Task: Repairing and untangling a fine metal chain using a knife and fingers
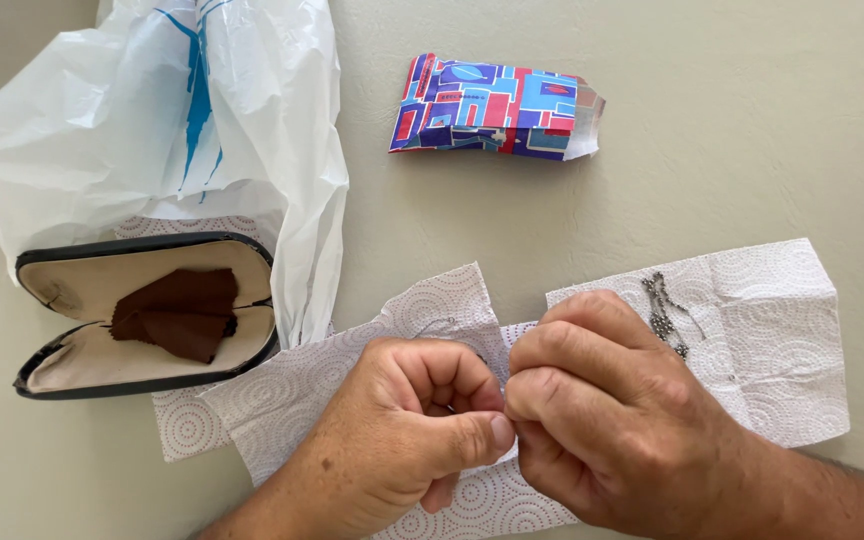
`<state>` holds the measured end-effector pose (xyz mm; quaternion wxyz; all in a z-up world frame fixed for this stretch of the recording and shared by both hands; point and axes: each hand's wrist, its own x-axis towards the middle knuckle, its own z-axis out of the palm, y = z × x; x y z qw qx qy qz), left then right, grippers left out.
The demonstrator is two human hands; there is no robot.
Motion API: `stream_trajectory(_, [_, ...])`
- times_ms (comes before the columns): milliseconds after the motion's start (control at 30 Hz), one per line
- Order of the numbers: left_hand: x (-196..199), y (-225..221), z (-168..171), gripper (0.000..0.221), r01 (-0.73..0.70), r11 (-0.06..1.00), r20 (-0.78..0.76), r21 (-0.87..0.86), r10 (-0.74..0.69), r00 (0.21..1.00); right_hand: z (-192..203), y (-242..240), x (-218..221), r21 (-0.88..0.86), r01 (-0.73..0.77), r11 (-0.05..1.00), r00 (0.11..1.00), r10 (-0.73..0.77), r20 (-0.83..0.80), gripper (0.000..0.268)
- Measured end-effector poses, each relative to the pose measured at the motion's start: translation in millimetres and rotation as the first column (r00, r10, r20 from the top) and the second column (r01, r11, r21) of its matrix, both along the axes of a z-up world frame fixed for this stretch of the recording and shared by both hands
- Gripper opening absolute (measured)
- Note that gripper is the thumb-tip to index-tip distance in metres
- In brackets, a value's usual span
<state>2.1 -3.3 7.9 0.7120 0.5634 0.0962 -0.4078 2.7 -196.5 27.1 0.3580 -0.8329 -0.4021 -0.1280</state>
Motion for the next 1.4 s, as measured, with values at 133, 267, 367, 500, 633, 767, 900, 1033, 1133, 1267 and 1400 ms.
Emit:
stream_trajectory(133, [2,-2,3,0.010,0.002,0.996,0.016,0.088,-0.004,1.000,3,-1,0,-0.058,0.000,0.998,0.998,0.003,0.061,0.015])
stream_trajectory(267, [1,-1,0,0.010,0.036,0.992,0.092,0.120,-0.047,0.995,4,-2,0,-0.122,0.010,0.993,0.995,0.003,0.100,0.013])
stream_trajectory(367, [0,-1,-1,0.011,0.050,0.990,0.161,0.130,-0.071,0.984,2,-4,-1,-0.161,0.022,0.987,0.990,0.001,0.144,0.012])
stream_trajectory(500, [-1,0,-3,0.015,0.050,0.992,0.170,0.115,-0.069,0.983,1,-6,-3,-0.210,0.024,0.977,0.982,0.016,0.189,0.010])
stream_trajectory(633, [0,-1,0,0.016,0.044,0.984,0.162,0.170,-0.072,0.984,2,-4,-3,-0.201,0.021,0.979,0.981,0.018,0.194,0.011])
stream_trajectory(767, [2,1,0,0.009,-0.027,0.999,0.072,-0.020,0.028,0.997,11,-2,0,-0.109,0.012,0.994,0.991,0.004,0.137,0.013])
stream_trajectory(900, [1,5,-6,0.009,-0.150,0.939,-0.143,-0.308,0.110,0.983,13,-3,2,-0.005,0.039,0.999,0.988,-0.038,0.152,0.018])
stream_trajectory(1033, [1,8,-8,0.016,-0.173,0.902,-0.191,-0.395,0.104,0.976,8,-8,2,0.033,0.080,0.996,0.986,-0.084,0.145,0.017])
stream_trajectory(1133, [0,10,-7,0.015,-0.186,0.866,-0.214,-0.465,0.094,0.972,4,-11,1,0.051,0.106,0.993,0.986,-0.111,0.123,0.012])
stream_trajectory(1267, [0,11,-6,0.017,-0.173,0.852,-0.209,-0.495,0.077,0.975,2,-14,1,0.064,0.123,0.990,0.989,-0.128,0.072,0.012])
stream_trajectory(1400, [0,12,-4,0.018,-0.169,0.845,-0.215,-0.507,0.066,0.974,1,-15,1,0.089,0.121,0.989,0.992,-0.123,0.028,0.011])
